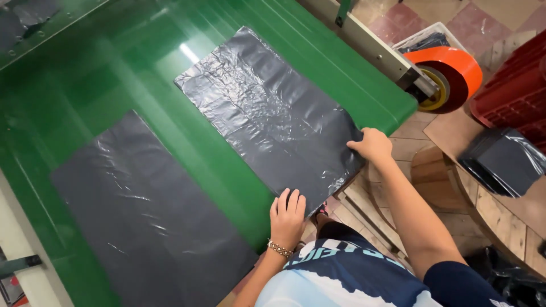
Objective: Folding plastic bags from a conveyor belt and stacking them into a crate
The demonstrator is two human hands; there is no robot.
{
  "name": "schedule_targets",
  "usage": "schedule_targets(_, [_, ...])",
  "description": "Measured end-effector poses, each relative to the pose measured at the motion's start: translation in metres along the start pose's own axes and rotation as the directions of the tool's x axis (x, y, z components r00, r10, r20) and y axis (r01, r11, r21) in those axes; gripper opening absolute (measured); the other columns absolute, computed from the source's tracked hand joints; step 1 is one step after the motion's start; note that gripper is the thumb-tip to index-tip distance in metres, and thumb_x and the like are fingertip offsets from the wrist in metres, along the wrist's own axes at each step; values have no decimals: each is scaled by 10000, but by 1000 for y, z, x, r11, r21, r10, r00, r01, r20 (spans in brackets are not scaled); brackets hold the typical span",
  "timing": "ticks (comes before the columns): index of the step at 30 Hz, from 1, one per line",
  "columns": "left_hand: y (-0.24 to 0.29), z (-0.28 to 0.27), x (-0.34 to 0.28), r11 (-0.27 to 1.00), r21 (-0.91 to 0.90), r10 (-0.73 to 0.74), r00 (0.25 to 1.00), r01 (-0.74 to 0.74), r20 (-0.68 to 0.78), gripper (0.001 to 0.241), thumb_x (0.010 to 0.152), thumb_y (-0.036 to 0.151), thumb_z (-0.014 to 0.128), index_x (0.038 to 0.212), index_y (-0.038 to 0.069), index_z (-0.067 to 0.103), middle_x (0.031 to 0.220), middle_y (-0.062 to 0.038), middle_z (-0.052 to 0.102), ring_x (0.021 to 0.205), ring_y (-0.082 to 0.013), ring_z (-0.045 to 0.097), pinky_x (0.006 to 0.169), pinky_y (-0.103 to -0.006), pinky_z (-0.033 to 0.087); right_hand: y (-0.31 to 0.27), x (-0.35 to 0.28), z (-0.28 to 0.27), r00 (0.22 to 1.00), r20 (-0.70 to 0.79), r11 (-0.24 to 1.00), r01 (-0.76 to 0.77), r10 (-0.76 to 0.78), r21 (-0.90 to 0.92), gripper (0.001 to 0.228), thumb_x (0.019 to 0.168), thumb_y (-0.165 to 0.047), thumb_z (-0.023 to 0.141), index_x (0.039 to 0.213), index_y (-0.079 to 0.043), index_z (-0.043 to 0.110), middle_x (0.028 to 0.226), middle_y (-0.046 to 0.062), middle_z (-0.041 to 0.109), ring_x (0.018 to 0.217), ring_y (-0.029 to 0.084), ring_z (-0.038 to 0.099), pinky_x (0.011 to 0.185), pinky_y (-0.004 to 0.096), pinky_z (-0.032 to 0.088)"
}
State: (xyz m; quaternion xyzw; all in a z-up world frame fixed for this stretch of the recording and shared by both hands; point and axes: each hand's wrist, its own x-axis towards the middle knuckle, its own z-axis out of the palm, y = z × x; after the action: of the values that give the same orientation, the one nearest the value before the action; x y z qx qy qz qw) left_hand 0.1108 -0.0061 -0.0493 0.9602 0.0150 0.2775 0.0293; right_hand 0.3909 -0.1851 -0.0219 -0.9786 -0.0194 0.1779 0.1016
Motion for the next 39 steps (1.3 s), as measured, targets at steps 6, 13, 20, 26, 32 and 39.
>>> schedule_targets(6, [-17, 12, 7, 993, -106, 26, 988, -42, -155, 161, 977, 190, 478, 944, 181, 636, 1073, 15, 678, 1110, -222, 664, 945, -413, 517, 15, 23, 4, 978, -142, 922, 194, -154, 334, 521, 744, -419, 809, 1108, -83, 648, 995, 200, 692, 987, 404, 681, 821, 499, 533])
schedule_targets(13, [-24, -59, 15, 685, -700, -111, 979, 201, 172, 124, 851, 169, 713, 970, 197, 731, 922, 1, 737, 886, -235, 727, 752, -342, 579, 9, -60, -99, 932, 125, 586, 105, -339, 804, 742, 798, -61, 700, 1497, -190, 487, 1544, 195, 427, 1398, 290, 386, 1150, 455, 336])
schedule_targets(20, [-106, -62, 78, 352, -812, -508, 823, 466, 252, 87, 797, -8, 704, 859, 50, 723, 872, -109, 781, 897, -309, 748, 820, -419, 562, -33, 41, -87, 782, 364, 386, -172, -506, 906, 343, 958, -222, 587, 1135, 58, 675, 1090, 241, 656, 821, 315, 664, 490, 404, 594])
schedule_targets(26, [-237, 29, 141, 432, -562, -786, 600, 705, 148, 209, 981, 183, 615, 1088, 6, 642, 975, -214, 706, 931, -306, 665, 842, -481, 512, -191, 177, -50, 664, 468, 564, -83, -583, 821, 814, 1009, -694, 333, 1396, 21, 377, 933, 280, 719, 623, 298, 724, 460, 321, 568])
schedule_targets(32, [-298, 85, 158, 454, -222, -827, 501, 863, 256, 369, 979, 279, 585, 1218, 4, 640, 1076, -277, 703, 1036, -449, 669, 910, -533, 537, -275, 221, -37, 828, 286, 873, 481, -482, 77, 884, 821, -959, 338, 1291, -278, 650, 1231, 72, 701, 1175, 317, 645, 966, 469, 508])
schedule_targets(39, [-243, 69, 170, 622, 300, -747, 663, 724, -50, 311, 879, 347, 661, 1146, 195, 609, 1009, 6, 598, 928, -233, 591, 716, -406, 555, -324, 264, 36, 466, 197, 448, 885, -863, -130, 782, 601, -498, 854, 1193, -112, 519, 1074, 110, 617, 1032, 345, 629, 859, 446, 558])
